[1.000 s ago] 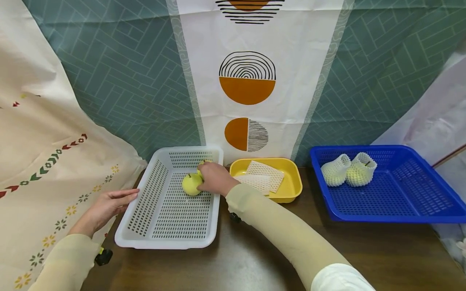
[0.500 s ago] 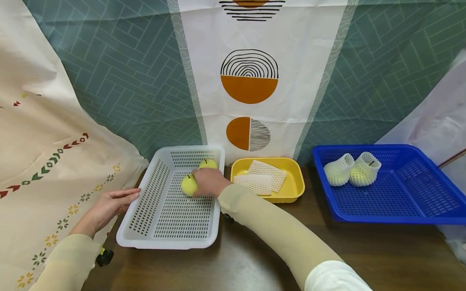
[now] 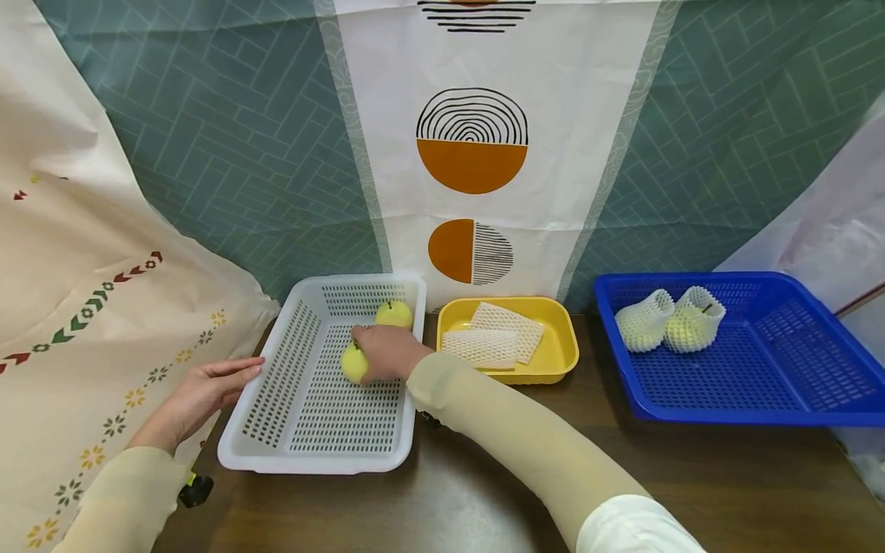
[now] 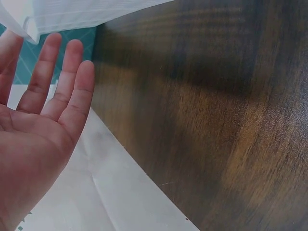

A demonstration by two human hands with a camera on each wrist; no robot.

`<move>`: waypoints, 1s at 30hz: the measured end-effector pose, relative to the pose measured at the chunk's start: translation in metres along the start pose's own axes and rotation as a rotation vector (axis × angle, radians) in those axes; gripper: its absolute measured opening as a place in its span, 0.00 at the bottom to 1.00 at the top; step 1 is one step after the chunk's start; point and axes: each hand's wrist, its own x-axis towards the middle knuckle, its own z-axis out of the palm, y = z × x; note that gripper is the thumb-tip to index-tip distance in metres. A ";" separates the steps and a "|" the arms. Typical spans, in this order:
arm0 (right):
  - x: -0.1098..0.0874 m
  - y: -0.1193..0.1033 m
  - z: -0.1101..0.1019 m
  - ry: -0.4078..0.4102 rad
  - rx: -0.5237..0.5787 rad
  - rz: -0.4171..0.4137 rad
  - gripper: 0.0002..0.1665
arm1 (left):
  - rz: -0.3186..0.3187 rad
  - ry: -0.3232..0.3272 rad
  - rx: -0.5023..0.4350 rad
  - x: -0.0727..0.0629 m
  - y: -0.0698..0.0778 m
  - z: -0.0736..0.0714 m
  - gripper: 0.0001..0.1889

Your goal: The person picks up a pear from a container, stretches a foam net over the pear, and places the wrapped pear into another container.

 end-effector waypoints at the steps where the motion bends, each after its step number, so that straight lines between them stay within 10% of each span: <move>1: -0.001 -0.001 0.001 -0.006 0.002 -0.002 0.42 | -0.003 -0.001 -0.003 -0.001 0.000 0.000 0.23; 30: -0.021 0.005 -0.008 0.089 0.246 -0.078 0.33 | -0.021 0.045 0.078 0.000 -0.001 0.003 0.25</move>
